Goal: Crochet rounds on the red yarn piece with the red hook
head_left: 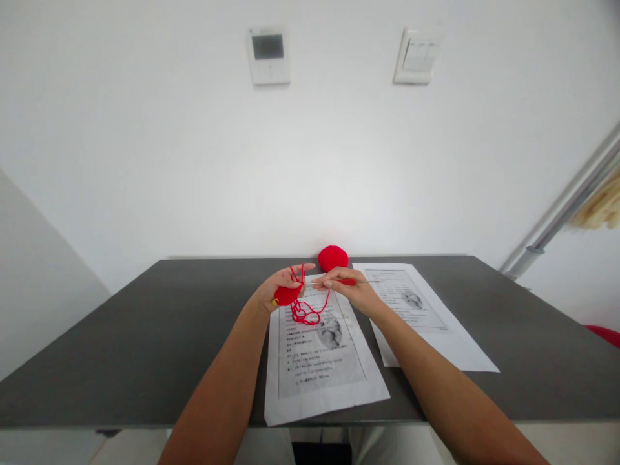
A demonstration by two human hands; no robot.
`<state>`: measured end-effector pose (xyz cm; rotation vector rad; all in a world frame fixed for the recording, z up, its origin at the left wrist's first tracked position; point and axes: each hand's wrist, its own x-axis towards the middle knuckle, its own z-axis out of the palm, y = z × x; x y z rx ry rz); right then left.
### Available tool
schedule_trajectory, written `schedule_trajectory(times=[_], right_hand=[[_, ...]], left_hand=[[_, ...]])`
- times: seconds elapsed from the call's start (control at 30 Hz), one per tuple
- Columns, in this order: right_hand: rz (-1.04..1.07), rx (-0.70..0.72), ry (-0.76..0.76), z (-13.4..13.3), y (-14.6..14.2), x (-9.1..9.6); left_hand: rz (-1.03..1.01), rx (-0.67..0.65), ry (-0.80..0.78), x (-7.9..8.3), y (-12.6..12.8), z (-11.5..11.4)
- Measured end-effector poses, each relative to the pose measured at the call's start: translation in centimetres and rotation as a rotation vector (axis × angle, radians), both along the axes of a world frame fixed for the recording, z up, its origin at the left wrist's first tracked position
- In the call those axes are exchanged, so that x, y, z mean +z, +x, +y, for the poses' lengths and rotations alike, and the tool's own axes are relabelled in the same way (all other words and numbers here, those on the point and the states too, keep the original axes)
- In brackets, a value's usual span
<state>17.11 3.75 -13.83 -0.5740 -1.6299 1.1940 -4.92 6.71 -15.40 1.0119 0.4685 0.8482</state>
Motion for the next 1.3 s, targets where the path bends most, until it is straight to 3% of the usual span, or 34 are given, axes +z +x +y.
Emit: schedule_trajectory(times=[0.2, 0.5, 0.77, 1.1, 1.3], right_hand=[[-0.032, 0.030, 0.015, 0.0, 0.5, 0.6], [0.058, 0.082, -0.080, 0.5, 0.3, -0.3], [0.100, 0.067, -0.125, 0.4, -0.1, -0.4], [0.071, -0.097, 0.050, 0.6, -0.7, -1.2], [-0.005, -0.108, 0.175, 0.9, -0.5, -1.5]], left_hand=[[-0.002, 0.004, -0.020, -0.1, 0.1, 0.0], [0.034, 0.011, -0.012, -0.4, 0.0, 0.2], [0.063, 0.075, 0.007, 0.2, 0.7, -0.5], [0.072, 0.188, 0.031, 0.9, 1.5, -1.2], [0.097, 0.207, 0.049, 1.1, 1.8, -1.4]])
